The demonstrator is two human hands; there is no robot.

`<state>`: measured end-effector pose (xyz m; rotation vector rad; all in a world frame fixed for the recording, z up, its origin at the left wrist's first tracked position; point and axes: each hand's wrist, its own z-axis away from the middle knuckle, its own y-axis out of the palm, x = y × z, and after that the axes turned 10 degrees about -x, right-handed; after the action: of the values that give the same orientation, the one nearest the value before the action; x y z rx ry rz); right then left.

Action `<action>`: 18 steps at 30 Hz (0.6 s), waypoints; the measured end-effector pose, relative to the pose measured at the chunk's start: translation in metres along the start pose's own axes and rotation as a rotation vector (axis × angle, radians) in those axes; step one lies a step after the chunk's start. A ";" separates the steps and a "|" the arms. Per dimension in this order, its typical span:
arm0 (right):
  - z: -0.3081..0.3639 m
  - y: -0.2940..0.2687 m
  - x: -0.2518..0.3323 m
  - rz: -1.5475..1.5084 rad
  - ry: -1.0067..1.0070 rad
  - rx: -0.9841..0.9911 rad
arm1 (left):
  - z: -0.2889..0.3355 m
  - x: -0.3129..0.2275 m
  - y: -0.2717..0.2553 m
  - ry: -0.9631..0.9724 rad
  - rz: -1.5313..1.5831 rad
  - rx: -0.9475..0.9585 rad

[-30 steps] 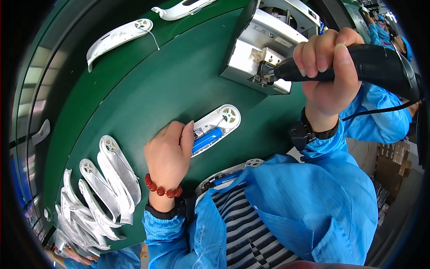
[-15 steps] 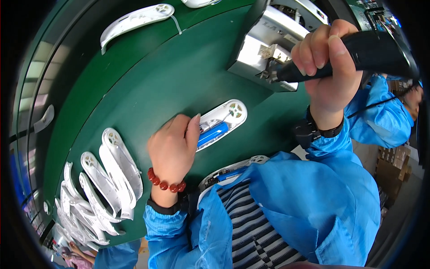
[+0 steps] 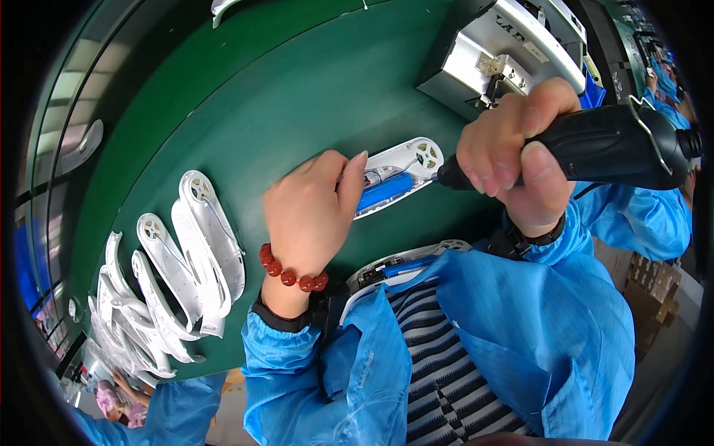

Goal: Assembling and securing white plastic housing parts and electronic components using an electric screwdriver.

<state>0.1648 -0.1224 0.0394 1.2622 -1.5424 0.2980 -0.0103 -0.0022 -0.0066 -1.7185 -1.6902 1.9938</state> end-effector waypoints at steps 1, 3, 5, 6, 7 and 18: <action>0.002 0.002 -0.003 0.007 0.002 -0.021 | 0.000 0.000 -0.001 -0.013 -0.005 0.012; 0.003 0.003 -0.005 0.019 0.002 -0.045 | 0.000 -0.001 -0.003 -0.020 -0.007 0.028; 0.003 0.002 -0.006 0.004 0.039 -0.050 | -0.001 -0.002 -0.003 -0.021 -0.028 0.046; 0.002 0.001 -0.006 0.019 0.068 -0.002 | 0.000 -0.002 -0.003 -0.021 -0.030 0.046; 0.002 0.001 -0.006 0.017 0.068 -0.002 | 0.001 -0.001 -0.002 -0.021 -0.022 0.036; 0.001 -0.001 0.004 0.022 0.065 -0.029 | -0.001 -0.001 -0.001 0.001 -0.039 0.014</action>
<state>0.1654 -0.1254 0.0423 1.2025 -1.5014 0.3272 -0.0099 -0.0018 -0.0055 -1.6687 -1.6917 1.9832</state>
